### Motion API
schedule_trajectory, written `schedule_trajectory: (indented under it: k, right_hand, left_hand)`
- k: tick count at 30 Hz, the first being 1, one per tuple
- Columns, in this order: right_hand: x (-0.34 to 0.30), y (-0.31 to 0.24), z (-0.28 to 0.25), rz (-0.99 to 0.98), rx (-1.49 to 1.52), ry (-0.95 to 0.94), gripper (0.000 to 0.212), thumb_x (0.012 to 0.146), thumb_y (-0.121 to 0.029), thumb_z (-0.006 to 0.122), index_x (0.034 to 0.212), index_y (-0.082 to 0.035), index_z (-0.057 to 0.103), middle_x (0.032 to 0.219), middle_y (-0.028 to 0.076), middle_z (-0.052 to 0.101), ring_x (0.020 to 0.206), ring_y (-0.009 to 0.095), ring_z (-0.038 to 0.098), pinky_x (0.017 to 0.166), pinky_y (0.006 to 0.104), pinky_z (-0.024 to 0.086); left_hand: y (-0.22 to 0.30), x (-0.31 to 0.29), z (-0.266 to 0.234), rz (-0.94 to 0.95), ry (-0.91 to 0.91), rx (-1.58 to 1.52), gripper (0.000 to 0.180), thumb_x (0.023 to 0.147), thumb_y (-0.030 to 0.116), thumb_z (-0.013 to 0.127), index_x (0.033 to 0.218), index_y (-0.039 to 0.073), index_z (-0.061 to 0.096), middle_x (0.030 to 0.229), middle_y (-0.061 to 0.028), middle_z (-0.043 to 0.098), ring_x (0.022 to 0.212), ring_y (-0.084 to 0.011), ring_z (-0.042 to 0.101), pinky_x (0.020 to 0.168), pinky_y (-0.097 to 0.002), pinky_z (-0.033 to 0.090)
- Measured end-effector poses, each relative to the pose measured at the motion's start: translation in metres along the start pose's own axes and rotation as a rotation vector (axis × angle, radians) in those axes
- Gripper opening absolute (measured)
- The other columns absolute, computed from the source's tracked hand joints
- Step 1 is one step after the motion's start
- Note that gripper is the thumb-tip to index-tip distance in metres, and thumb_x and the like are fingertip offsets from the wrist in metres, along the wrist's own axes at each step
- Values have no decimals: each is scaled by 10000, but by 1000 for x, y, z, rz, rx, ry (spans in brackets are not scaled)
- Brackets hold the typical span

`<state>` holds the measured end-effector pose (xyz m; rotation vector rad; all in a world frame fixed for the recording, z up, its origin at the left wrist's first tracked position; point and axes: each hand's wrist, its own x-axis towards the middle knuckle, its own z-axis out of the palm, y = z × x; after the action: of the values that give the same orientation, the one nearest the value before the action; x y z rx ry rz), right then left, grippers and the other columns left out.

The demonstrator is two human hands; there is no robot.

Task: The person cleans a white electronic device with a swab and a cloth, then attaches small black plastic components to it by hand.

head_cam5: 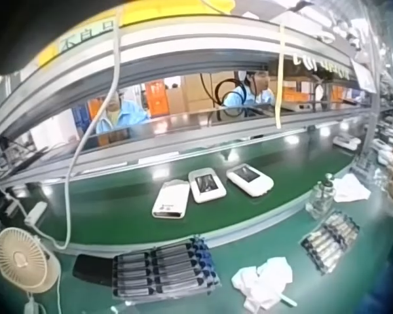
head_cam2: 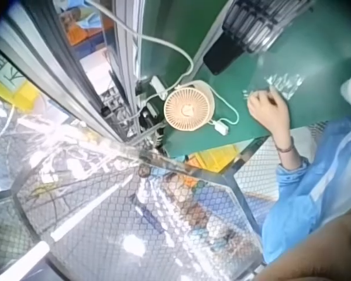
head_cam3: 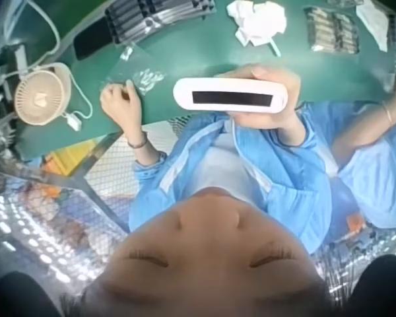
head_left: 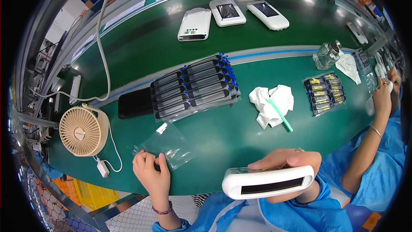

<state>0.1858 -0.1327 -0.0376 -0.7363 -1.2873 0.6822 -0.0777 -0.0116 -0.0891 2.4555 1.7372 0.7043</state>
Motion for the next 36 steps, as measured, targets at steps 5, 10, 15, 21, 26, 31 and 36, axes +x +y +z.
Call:
schedule_trajectory:
  k: [5,10,15,21,26,31,36]
  right_hand:
    - [-1,2,1,4,19,2,659,614,-107,809,1165,-1,463,1000,298,598,850,330,648,675,357,535]
    - [4,0,3,0,-119,-22,594,640,-124,799,1110,23,467,968,268,614,827,321,653,657,345,545]
    - [6,4,1,-20,-112,-19,575,652,-123,791,1102,30,466,958,264,617,809,318,656,645,348,547]
    - [7,0,5,21,-101,-4,466,656,-124,780,1008,41,524,915,236,636,806,305,661,652,339,549]
    - [11,-4,2,-104,-244,-203,287,745,-117,673,980,21,583,982,197,631,767,281,654,624,320,537]
    - [14,-18,14,-191,-309,-379,196,791,-27,585,986,-28,560,1011,230,604,857,331,634,673,345,548]
    - [26,-4,-6,181,-583,-266,576,614,-404,744,1005,-14,581,894,142,608,779,305,592,653,376,482]
  left_hand:
    - [0,-2,0,-10,-6,21,214,729,114,655,685,33,462,844,-114,494,975,-326,504,822,-407,377]
    - [3,-3,-2,-94,40,-14,244,721,126,667,863,30,493,867,-116,504,924,-302,500,803,-386,383]
    - [5,0,1,-108,32,-28,339,725,131,664,1004,18,506,899,-114,511,885,-282,487,804,-366,380]
    - [3,0,2,-81,13,-29,381,740,134,650,1071,11,507,943,-124,518,928,-293,487,836,-377,372]
    - [1,-11,-5,-56,278,-202,426,756,139,639,1125,1,478,1122,-162,470,1102,-315,437,961,-397,329]
    - [64,-6,-40,558,25,-751,478,847,257,536,1261,117,342,1031,-185,530,977,-310,513,899,-443,397]
    - [83,9,0,345,-317,-1473,590,591,138,846,1021,-19,474,976,-255,617,855,-325,655,689,-351,547]
